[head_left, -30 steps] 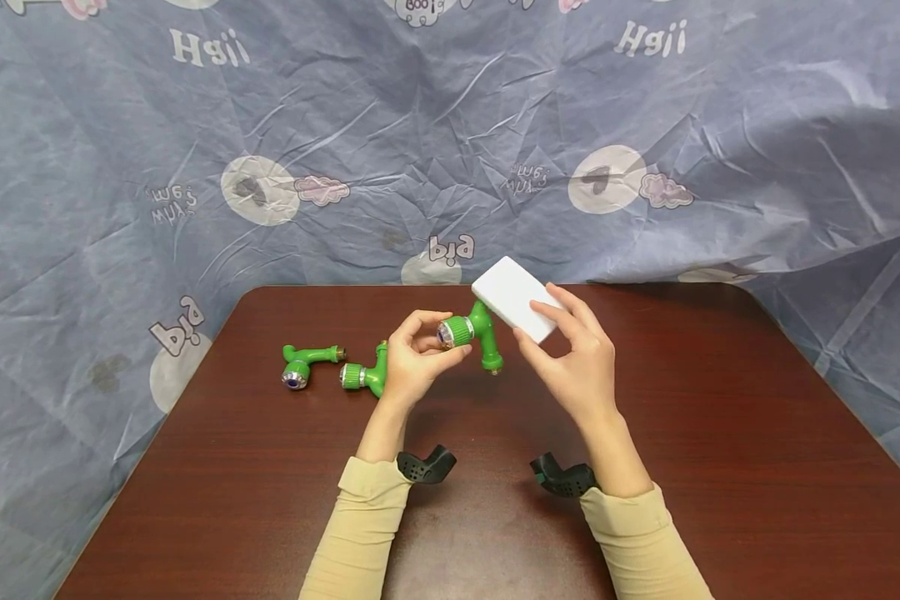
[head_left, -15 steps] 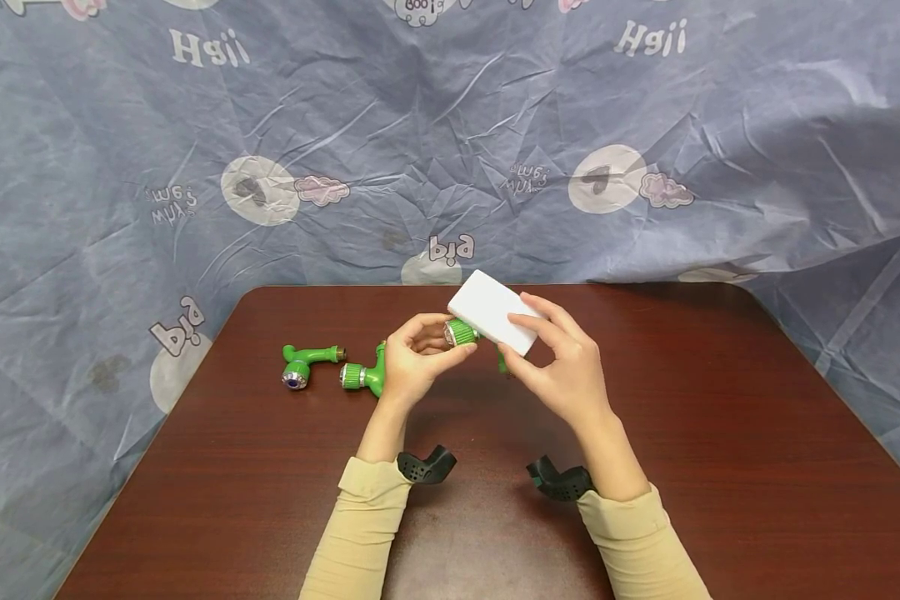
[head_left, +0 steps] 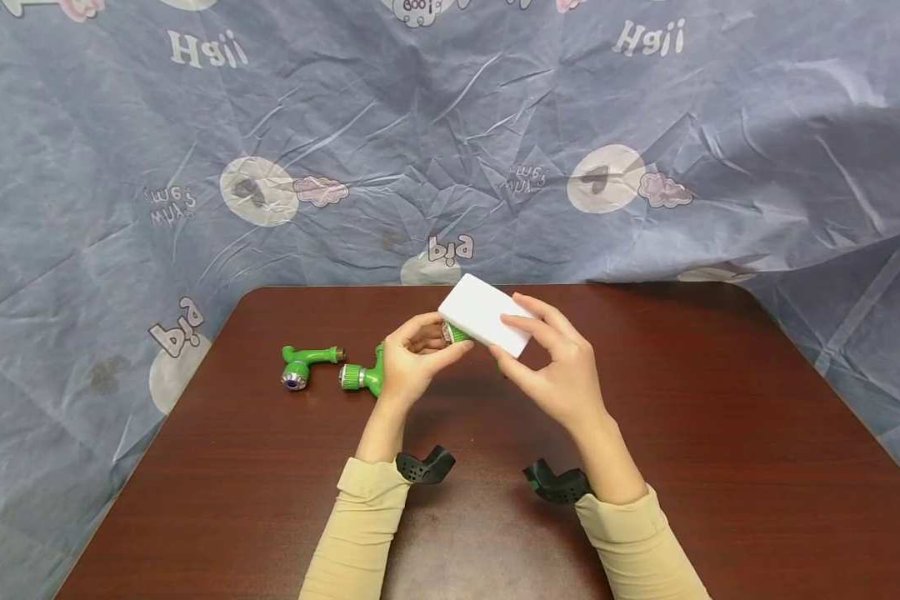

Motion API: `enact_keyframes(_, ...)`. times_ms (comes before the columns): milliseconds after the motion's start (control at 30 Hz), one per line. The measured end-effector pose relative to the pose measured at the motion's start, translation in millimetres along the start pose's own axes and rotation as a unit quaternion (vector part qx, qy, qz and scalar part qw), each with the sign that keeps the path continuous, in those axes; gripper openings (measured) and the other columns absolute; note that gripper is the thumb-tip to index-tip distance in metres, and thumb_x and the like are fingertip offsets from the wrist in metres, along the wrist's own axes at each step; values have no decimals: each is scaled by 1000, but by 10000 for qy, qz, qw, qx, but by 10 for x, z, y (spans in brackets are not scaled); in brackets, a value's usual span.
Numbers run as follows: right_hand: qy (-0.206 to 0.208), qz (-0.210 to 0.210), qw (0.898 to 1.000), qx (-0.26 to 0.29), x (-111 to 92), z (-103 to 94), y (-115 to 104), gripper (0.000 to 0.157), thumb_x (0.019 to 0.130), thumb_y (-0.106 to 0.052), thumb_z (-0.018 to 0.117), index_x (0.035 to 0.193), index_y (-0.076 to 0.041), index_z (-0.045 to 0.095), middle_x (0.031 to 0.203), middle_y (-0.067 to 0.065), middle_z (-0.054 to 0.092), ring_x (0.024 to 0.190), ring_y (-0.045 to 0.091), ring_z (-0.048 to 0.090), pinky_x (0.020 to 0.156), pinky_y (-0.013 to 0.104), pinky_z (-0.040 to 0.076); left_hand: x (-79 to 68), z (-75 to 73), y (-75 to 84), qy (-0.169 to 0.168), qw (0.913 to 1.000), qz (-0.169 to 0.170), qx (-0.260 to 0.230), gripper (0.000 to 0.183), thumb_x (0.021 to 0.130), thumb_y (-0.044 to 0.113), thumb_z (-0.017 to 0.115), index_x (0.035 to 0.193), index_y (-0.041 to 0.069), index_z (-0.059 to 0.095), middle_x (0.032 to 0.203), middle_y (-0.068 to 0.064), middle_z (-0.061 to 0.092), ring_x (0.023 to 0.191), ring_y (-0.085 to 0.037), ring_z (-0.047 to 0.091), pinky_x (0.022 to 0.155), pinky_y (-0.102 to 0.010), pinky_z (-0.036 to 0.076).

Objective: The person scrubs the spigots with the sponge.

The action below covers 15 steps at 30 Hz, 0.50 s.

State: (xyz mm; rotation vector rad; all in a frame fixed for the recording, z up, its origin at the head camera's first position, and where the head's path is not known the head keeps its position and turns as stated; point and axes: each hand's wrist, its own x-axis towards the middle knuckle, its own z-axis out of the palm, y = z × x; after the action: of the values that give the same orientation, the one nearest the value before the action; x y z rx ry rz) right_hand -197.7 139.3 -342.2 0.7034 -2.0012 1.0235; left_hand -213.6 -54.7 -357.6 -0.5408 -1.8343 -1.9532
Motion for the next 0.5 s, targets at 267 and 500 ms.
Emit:
enact_keyframes(267, 122, 350, 9985, -395, -15, -45, 99, 32, 68, -8, 81, 100, -6, 72, 118, 9, 63, 106, 25, 60, 84, 28, 46, 8, -8, -5, 176, 9998, -24, -70, 38, 65, -11, 79, 100, -14, 63, 80, -26, 65, 67, -12, 63, 64, -26, 55)
enact_keyframes(500, 601, 642, 9952, -430, 2, -137, 160, 31, 69, -8, 80, 99, -6, 72, 117, 8, 63, 106, 25, 60, 83, 27, 46, 10, -14, -4, 247, 9996, -75, -107, 39, 64, -11, 79, 100, -15, 63, 85, -30, 65, 67, -13, 63, 65, -29, 55)
